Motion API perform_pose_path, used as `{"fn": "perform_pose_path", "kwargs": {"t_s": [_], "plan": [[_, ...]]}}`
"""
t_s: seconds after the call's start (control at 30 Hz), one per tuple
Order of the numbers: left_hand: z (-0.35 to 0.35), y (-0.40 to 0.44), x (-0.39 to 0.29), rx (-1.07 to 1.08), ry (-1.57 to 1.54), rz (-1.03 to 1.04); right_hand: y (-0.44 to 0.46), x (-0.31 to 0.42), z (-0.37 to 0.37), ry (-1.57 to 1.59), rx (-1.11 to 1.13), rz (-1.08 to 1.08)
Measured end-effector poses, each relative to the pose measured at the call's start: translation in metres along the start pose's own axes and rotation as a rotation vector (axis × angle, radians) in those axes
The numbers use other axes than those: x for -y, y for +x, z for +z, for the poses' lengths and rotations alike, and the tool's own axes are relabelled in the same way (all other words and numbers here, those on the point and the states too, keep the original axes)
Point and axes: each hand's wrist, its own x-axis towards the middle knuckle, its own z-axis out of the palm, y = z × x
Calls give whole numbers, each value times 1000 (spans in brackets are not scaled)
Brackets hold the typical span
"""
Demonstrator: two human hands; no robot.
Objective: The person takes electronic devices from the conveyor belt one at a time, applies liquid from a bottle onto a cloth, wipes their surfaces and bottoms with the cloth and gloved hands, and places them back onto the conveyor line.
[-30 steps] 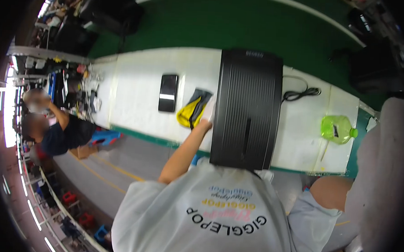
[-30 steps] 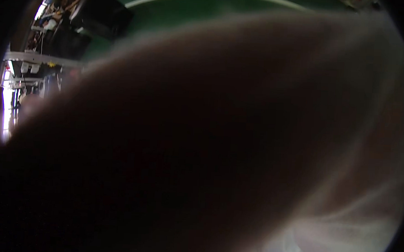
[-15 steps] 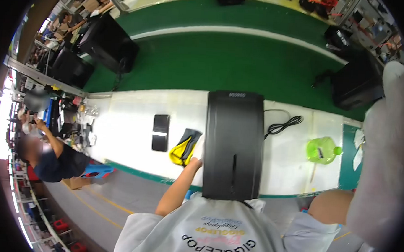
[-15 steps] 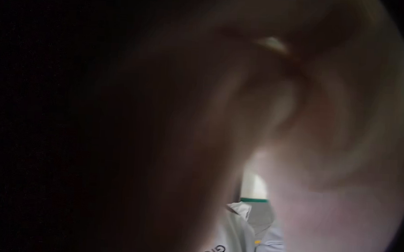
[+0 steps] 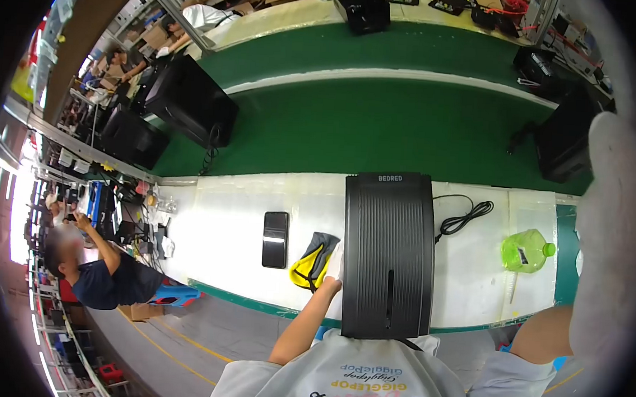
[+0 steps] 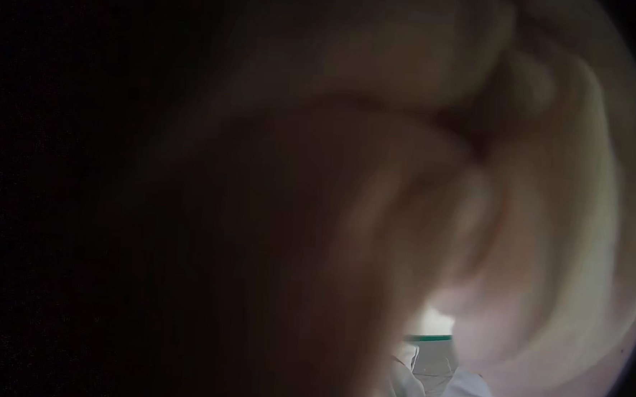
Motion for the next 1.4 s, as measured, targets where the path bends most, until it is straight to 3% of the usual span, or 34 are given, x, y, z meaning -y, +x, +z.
{"fn": "perform_pose_path", "kwargs": {"t_s": [0.57,0.6,0.63,0.67,0.73,0.8,0.87,0.9,0.93,0.97,1.03,1.1,1.17,1.27,1.4], "plan": [[-7,6,-11,5,134,-31,7,3,-21,-8,1,-11],[-11,17,-9,12,245,39,8,2,-24,-14,10,-13],[-10,13,-23,-31,625,290,8,3,-23,-16,13,-15],[-7,5,-35,-71,242,157,9,4,-23,-16,16,-12],[-8,-25,-81,-119,400,185,9,3,-21,-13,19,-17],[8,-83,-173,-231,42,89,11,2,-18,-13,25,-26],[-19,-114,-229,-256,392,472,13,0,-18,0,33,-29],[-8,-152,-276,-199,-173,580,15,0,-18,3,42,-32],[-9,-189,-313,-157,-216,887,15,0,-17,2,52,-33],[-12,-223,-351,-123,-246,1037,16,0,-18,0,60,-39],[-12,-299,-406,185,-792,1257,17,-1,-16,0,83,-45],[-19,-344,-424,327,-661,1560,19,-3,-15,1,93,-51],[-25,-369,-422,227,-150,1896,19,-1,-12,6,107,-50],[-21,-378,-418,96,130,1942,21,-4,-10,35,148,-16],[-16,-378,-411,67,208,1953,21,0,-22,39,145,-58]]}}
